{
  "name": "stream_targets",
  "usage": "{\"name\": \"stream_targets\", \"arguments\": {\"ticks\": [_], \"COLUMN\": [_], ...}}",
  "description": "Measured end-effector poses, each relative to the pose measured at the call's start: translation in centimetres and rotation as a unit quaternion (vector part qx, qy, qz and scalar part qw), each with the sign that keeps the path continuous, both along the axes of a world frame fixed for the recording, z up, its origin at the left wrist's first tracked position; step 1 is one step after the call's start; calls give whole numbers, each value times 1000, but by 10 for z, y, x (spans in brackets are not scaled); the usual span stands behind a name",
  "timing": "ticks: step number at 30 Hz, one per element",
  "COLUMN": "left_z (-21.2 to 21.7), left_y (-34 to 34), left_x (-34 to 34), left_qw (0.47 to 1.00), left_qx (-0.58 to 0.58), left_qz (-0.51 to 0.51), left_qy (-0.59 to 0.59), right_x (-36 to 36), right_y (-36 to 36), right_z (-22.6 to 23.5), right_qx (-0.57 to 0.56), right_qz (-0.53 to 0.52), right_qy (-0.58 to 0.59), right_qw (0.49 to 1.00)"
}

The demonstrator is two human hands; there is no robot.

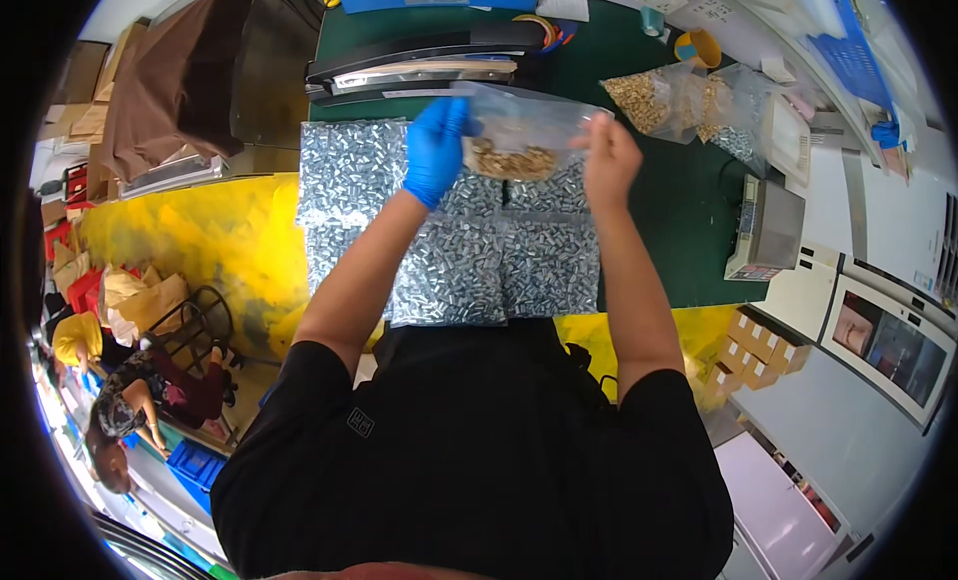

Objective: Applying labels to plastic bags and sealing them using a benchtop heat sealing machine.

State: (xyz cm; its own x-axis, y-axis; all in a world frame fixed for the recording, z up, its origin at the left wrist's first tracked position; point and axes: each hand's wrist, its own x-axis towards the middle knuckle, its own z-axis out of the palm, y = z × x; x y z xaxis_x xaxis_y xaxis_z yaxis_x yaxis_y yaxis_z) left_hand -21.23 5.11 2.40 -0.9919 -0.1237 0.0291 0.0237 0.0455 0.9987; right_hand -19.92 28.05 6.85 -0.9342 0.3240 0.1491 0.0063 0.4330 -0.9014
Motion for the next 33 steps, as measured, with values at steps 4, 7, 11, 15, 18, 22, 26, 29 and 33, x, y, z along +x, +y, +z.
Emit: {"name": "stream_targets", "arguments": {"ticks": [4, 7, 11, 15, 18, 22, 26, 29, 33], "left_z": [-22, -47, -50, -66, -81, -96, -104, -107, -103], "left_y": [-60, -72, -66, -64, -70, -79, -77, -89, -85], "left_x": [-8, -17, -35, -55, -53, -50, -48, -58, -75], "left_qw": [990, 989, 928, 922, 924, 944, 976, 979, 981], "left_qx": [-129, -95, -337, -315, -292, -244, -79, -88, -31], "left_qz": [45, 111, 153, 168, 174, 165, 182, 160, 181], "left_qy": [27, -30, -48, -148, -173, -147, -90, -95, -67], "right_x": [-26, -47, -69, -78, -76, -75, -69, -76, -89], "right_y": [-61, -92, -101, -102, -112, -118, -119, -118, -112], "right_z": [-37, -65, -99, -128, -133, -137, -140, -136, -131], "right_qx": [-45, -55, -2, 93, 120, 68, 28, -20, -16], "right_qz": [31, 27, -15, -35, -52, -51, -41, -19, 12], "right_qy": [-20, -31, -67, -90, -110, -104, -94, -69, -85], "right_qw": [998, 998, 998, 991, 985, 991, 994, 997, 996]}}
